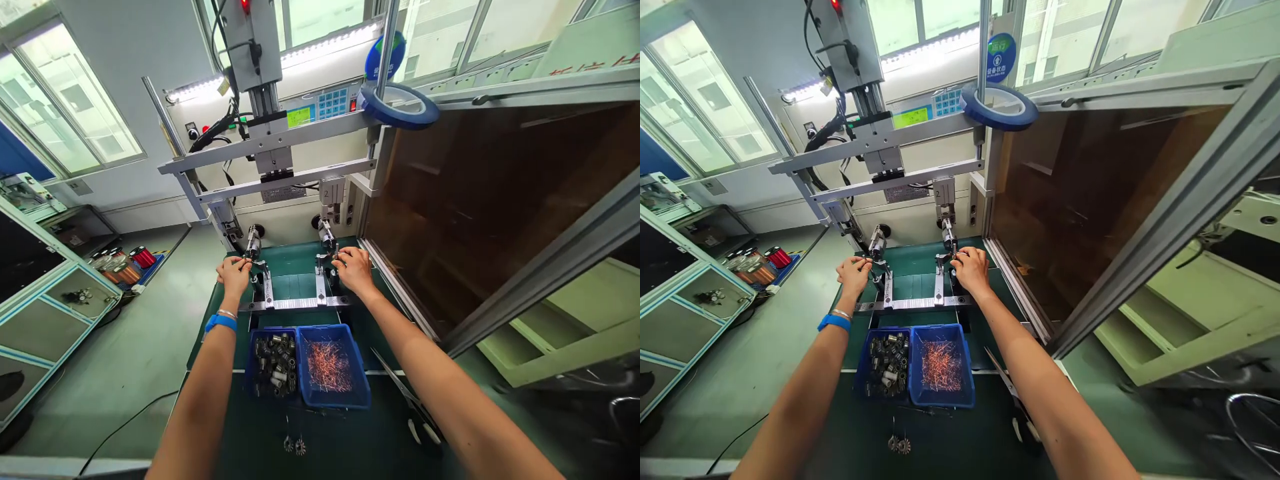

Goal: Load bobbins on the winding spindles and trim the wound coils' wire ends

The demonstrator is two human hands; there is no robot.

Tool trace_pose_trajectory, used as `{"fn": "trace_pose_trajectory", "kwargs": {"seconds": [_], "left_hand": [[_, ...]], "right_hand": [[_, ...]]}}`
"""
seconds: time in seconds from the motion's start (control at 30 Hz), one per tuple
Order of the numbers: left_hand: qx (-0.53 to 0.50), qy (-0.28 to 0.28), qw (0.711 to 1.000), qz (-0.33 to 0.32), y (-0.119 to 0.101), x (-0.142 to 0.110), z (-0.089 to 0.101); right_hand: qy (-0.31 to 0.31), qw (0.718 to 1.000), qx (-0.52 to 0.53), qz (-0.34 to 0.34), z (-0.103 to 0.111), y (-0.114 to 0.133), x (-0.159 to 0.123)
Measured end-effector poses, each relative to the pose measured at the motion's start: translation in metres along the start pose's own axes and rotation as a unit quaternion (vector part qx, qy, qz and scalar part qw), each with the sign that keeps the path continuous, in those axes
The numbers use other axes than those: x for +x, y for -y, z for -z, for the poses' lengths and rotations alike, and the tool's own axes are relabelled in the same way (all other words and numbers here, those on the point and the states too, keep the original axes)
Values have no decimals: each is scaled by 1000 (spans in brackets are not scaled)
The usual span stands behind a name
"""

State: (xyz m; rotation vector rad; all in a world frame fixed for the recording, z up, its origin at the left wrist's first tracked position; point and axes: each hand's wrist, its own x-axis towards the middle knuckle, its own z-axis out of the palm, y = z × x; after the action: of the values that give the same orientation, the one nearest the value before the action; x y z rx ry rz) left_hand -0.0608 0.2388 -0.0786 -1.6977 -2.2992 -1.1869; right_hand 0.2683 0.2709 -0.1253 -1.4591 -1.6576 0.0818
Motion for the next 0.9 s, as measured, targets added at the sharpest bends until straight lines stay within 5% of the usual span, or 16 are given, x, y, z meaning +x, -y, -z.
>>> {"fn": "trace_pose_trajectory", "kwargs": {"seconds": [0.17,0.6,0.9], "left_hand": [[0,72,995,-63,17,12,8],[62,-104,992,40,-6,-32,-21],[81,-70,994,9,-1,-33,-18]], "right_hand": [[-2,1000,4,-1,-3,-2,0],[-14,1000,1,4,-1,3,-1],[-13,1000,5,-4,-3,-1,-1]]}}
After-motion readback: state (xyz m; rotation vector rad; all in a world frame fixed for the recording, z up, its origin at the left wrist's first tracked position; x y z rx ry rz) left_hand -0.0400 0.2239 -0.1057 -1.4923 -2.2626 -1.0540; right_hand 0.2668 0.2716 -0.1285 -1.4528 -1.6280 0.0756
